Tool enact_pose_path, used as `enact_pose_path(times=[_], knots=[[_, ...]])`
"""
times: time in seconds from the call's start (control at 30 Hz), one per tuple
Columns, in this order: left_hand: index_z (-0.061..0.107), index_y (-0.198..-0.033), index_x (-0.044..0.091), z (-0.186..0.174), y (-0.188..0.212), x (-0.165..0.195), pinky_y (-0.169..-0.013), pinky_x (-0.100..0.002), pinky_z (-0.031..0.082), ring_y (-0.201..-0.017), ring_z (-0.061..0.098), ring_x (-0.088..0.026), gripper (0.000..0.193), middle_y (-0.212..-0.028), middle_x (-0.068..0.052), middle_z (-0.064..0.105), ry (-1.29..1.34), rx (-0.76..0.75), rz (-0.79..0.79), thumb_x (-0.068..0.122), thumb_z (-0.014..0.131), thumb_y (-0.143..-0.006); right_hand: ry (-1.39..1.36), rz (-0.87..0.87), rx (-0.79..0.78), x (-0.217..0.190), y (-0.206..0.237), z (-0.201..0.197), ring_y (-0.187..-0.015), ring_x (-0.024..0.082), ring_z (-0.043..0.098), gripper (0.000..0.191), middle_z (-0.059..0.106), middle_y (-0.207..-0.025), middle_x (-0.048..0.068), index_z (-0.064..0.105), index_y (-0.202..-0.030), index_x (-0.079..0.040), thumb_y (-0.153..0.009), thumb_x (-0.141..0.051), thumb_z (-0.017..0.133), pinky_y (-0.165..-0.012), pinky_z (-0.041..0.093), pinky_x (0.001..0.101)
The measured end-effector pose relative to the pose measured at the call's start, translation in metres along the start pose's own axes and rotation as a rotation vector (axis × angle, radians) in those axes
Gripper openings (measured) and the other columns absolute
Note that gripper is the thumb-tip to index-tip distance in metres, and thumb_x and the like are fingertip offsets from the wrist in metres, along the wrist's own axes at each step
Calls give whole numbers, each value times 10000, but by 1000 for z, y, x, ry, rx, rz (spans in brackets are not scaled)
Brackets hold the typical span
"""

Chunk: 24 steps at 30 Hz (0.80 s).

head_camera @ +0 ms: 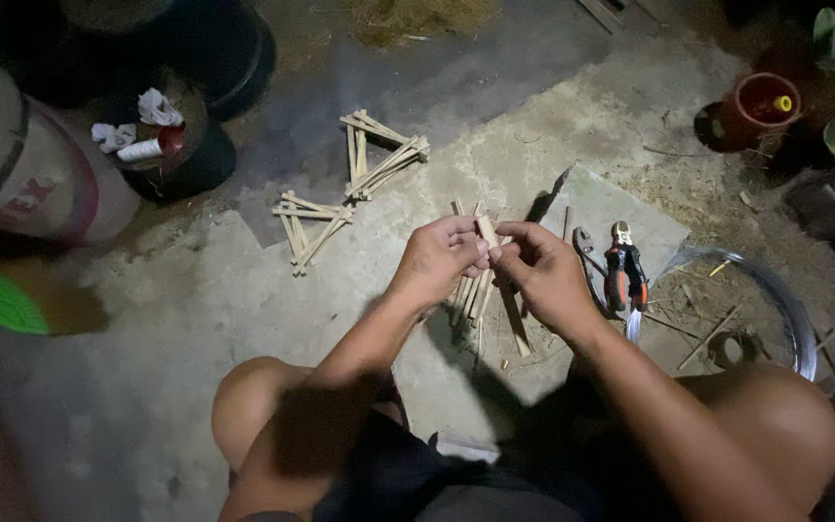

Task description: The person sits on the ground assembling small triangular frames from thin wooden sticks, fitting sticks together and using pliers to trim and adjust pieces, adding completed frames to a growing pile of finished triangles.

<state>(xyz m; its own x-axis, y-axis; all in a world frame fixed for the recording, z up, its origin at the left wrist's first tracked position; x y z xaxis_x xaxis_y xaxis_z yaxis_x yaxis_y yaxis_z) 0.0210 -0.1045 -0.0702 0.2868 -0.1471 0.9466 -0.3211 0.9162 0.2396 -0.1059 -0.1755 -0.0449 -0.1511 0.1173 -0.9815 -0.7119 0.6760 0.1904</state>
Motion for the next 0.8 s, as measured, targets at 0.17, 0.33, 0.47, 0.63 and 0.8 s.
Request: enact_pose_path(times=[0.17,0.33,0.47,0.63,0.8], knots=[[659,-1219,-51,-5,-5,-13,-698,-262,558,-812,705,-134,296,-968,-87,765,63,-1,-47,98,644,-964,-24,24,-15,2,-2,1,-725,59,622,320,698,-866,-1,659,-1250,-16,-938,-83,692,-622,503,220],[663,-1208,-32,-8,-4,-13,-660,-243,559,-790,708,-125,306,-928,-88,755,3,46,-53,140,675,-956,-73,19,-47,3,-2,2,-724,61,609,326,702,-859,2,666,-1238,-10,-921,-67,711,-617,494,226],[667,-1195,-43,-7,-2,-6,-600,-218,493,-781,669,-86,315,-966,-61,759,-3,79,-34,139,703,-940,-60,6,-50,7,-3,4,-724,68,632,338,695,-836,7,659,-1246,-21,-915,-70,709,-624,519,224],[667,-1204,-27,-3,0,-2,-563,-221,479,-738,643,-70,309,-947,-46,758,-5,90,-47,140,696,-945,-33,-45,-32,9,-5,4,-753,69,606,341,685,-878,25,662,-1270,-5,-939,-62,721,-626,492,233],[637,-1293,58,-1,2,4,-543,-217,468,-675,609,-66,373,-850,-24,714,-31,84,-35,129,666,-928,-46,-1,-25,7,-4,5,-707,85,635,390,718,-884,41,618,-1295,-20,-917,-51,707,-579,513,251]])
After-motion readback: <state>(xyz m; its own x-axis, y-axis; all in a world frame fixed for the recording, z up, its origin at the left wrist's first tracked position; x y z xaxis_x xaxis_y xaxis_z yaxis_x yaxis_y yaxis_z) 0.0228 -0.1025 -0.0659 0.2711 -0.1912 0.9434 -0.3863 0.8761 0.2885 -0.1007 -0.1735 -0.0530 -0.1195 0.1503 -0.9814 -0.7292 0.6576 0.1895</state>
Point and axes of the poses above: each hand's wrist, its own y-axis away from the middle knuckle, its own z-axis out of the palm, x = y × z, the point moved 9 cm from there along -y, towards the middle knuckle
